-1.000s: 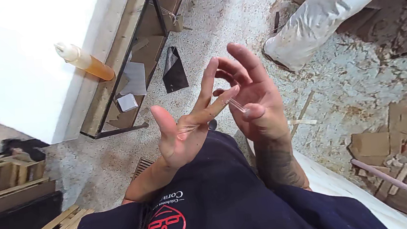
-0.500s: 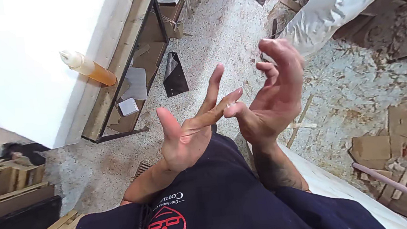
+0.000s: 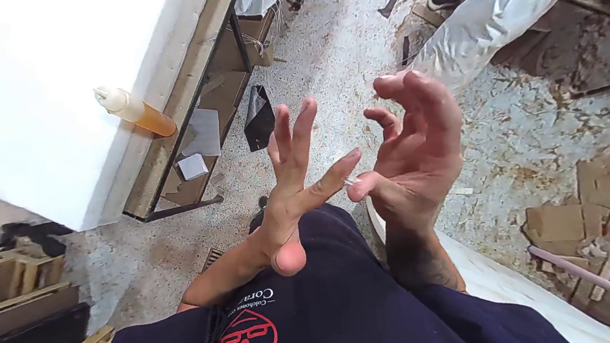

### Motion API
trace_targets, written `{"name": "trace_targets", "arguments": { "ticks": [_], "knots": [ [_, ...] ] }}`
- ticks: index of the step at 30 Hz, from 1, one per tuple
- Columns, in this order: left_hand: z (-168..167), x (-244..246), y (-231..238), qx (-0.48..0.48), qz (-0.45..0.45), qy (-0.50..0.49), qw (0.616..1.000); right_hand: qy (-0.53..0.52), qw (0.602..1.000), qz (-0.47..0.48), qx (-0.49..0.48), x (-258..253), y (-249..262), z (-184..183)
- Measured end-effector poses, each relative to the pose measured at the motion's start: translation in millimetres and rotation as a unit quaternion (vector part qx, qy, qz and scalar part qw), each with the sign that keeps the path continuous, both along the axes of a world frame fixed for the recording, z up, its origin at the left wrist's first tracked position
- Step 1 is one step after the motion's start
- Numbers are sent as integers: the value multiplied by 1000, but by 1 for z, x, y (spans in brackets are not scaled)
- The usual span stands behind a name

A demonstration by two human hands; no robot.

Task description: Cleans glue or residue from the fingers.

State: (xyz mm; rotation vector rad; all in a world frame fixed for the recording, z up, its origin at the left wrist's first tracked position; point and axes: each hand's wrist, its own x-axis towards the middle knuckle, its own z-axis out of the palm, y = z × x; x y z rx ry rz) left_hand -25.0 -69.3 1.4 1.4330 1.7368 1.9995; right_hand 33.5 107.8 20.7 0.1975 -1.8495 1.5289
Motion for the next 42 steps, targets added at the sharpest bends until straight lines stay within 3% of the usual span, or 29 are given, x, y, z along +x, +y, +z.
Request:
{"name": "trace_targets", "arguments": {
  "ticks": [5,12,17,24,30,42],
  "knots": [
    [-1,-2,-2,-61,65,100,991,-15,999,28,-5,2,4,4],
    [-5,-6,-2,-56,71,84,992,-26,995,76,-64,3,7,3],
    [-3,-2,0,-21,10,19,1000,-41,999,18,-9,-3,4,-1],
    [-5,-6,-4,-86,73,91,990,-67,991,63,-95,-2,8,-3],
    [-2,-6,-5,-137,142,202,959,-63,998,-8,0,6,10,9],
    [-4,-3,0,-139,143,213,956,-60,995,-46,58,19,15,13]
  ]
}}
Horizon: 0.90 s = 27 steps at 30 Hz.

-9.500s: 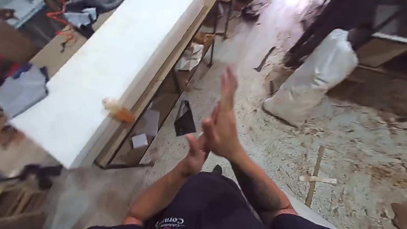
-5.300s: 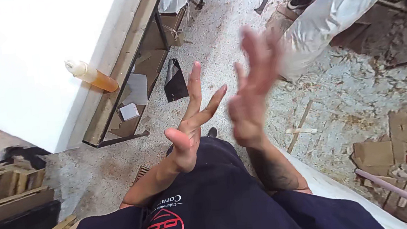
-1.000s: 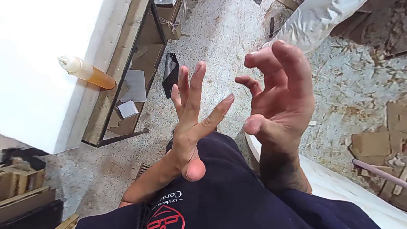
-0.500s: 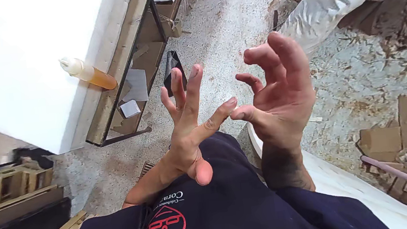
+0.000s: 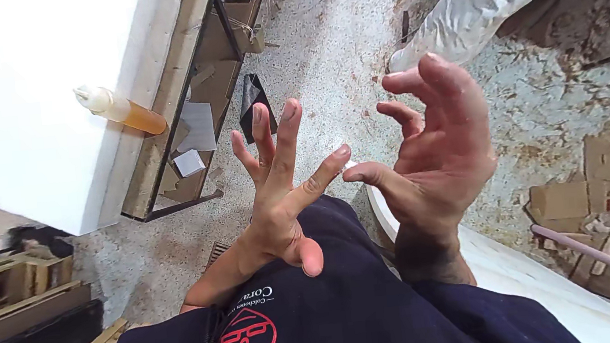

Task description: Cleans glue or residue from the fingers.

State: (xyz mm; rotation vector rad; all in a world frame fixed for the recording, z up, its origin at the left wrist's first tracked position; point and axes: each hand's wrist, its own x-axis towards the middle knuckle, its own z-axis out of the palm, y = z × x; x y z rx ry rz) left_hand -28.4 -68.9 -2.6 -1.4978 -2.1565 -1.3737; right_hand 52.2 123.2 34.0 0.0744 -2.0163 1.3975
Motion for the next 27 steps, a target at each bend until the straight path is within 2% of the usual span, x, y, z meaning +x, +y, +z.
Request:
{"name": "trace_targets", "arguments": {
  "ticks": [8,12,14,19,27],
  "knots": [
    [-10,-3,-4,47,-37,-94,994,-23,999,-1,-29,11,16,-1],
    [-6,1,-4,79,-103,-213,968,-33,999,12,-29,6,8,-2],
    [-5,5,1,95,-129,-240,957,-35,999,16,-22,-2,-1,-6],
    [-4,5,-1,56,-98,-204,973,-41,997,47,-47,-4,9,-3],
    [-4,3,-3,25,-59,-165,984,-53,998,39,-13,0,9,-2]
  ]
}}
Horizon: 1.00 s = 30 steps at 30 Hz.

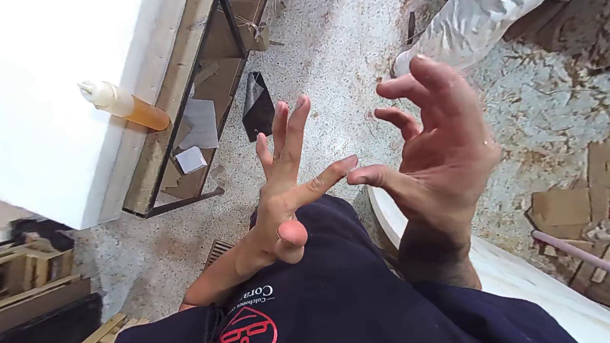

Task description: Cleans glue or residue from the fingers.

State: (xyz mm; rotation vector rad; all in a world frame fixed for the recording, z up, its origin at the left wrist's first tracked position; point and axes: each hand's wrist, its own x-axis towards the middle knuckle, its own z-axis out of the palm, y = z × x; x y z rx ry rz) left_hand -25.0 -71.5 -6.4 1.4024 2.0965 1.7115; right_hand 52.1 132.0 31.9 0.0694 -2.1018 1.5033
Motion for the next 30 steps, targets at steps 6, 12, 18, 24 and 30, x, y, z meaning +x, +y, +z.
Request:
{"name": "trace_targets", "arguments": {
  "ticks": [6,12,18,24,30],
  "knots": [
    [-2,-6,-4,-48,54,103,992,-17,995,-20,99,2,-1,-1],
    [-6,-10,-7,-34,68,77,994,-21,995,-29,92,7,6,4],
    [-2,-11,-11,77,-59,-209,973,-21,998,-23,63,4,0,10],
    [0,-9,-9,105,-87,-206,969,-39,998,50,8,-17,-9,-6],
    [4,-3,-11,97,-104,-247,958,-40,994,100,-26,-12,-7,3]
  ]
}}
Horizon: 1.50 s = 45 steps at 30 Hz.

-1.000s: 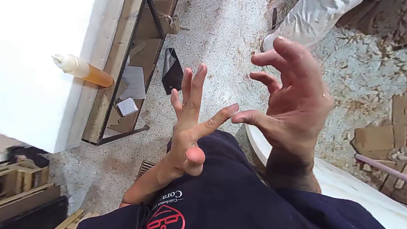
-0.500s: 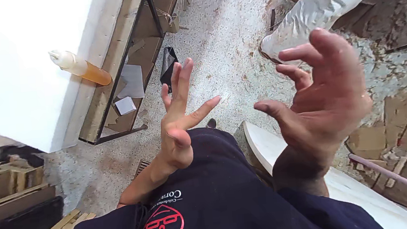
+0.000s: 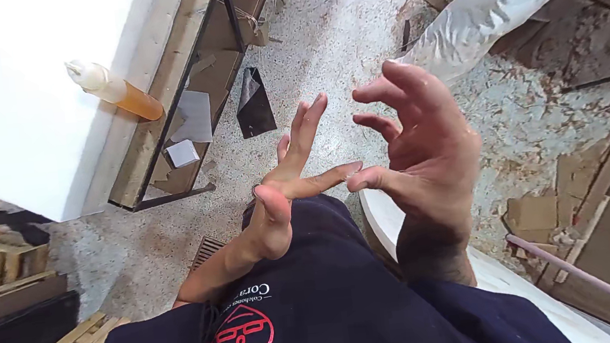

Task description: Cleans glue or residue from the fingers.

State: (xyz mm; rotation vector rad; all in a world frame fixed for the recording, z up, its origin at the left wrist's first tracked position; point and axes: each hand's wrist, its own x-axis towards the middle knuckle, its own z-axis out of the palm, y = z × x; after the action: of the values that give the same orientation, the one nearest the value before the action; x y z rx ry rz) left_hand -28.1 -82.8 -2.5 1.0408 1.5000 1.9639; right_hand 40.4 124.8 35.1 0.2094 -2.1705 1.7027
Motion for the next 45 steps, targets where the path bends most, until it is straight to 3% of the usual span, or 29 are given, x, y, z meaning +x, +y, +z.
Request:
{"name": "trace_targets", "arguments": {
  "ticks": [4,8,13,17,21,23,25,29,33,36,37,38,40,41,43,45],
  "knots": [
    [3,-1,0,65,-76,-165,981,33,999,3,-7,-3,-8,-8],
    [3,-1,0,132,-159,-359,910,83,996,-17,-2,-7,-12,-22],
    [0,3,4,175,-194,-451,854,98,994,-1,-48,-10,-14,-30],
    [-7,2,5,155,-159,-353,909,77,994,12,-72,-7,-15,-25],
    [-4,3,2,59,-73,-108,990,75,996,-34,24,-3,-14,-19],
    [-3,5,3,29,-8,18,999,59,997,-36,38,-3,-14,-18],
    [-3,3,3,42,-11,33,999,39,999,-17,0,-3,-12,-17],
    [2,10,6,130,-134,-174,967,49,998,-12,-36,-5,-12,-23],
    [-5,18,9,219,-208,-342,890,71,995,1,-73,-9,-17,-27],
    [-4,22,9,245,-216,-446,834,66,993,10,-95,-8,-22,-25],
    [-3,21,9,237,-211,-430,845,64,994,4,-86,-6,-23,-23],
    [-3,19,9,214,-196,-366,884,67,995,-6,-69,-5,-23,-21],
    [-1,18,7,134,-119,-173,968,79,996,-29,-39,-1,-22,-19],
    [-1,18,6,96,-79,-79,989,82,996,-34,-30,0,-22,-18],
    [-4,16,4,46,-21,69,996,70,996,-34,-31,1,-23,-15],
    [-7,13,3,34,-10,95,995,48,998,-38,-33,2,-26,-12]
  ]
}}
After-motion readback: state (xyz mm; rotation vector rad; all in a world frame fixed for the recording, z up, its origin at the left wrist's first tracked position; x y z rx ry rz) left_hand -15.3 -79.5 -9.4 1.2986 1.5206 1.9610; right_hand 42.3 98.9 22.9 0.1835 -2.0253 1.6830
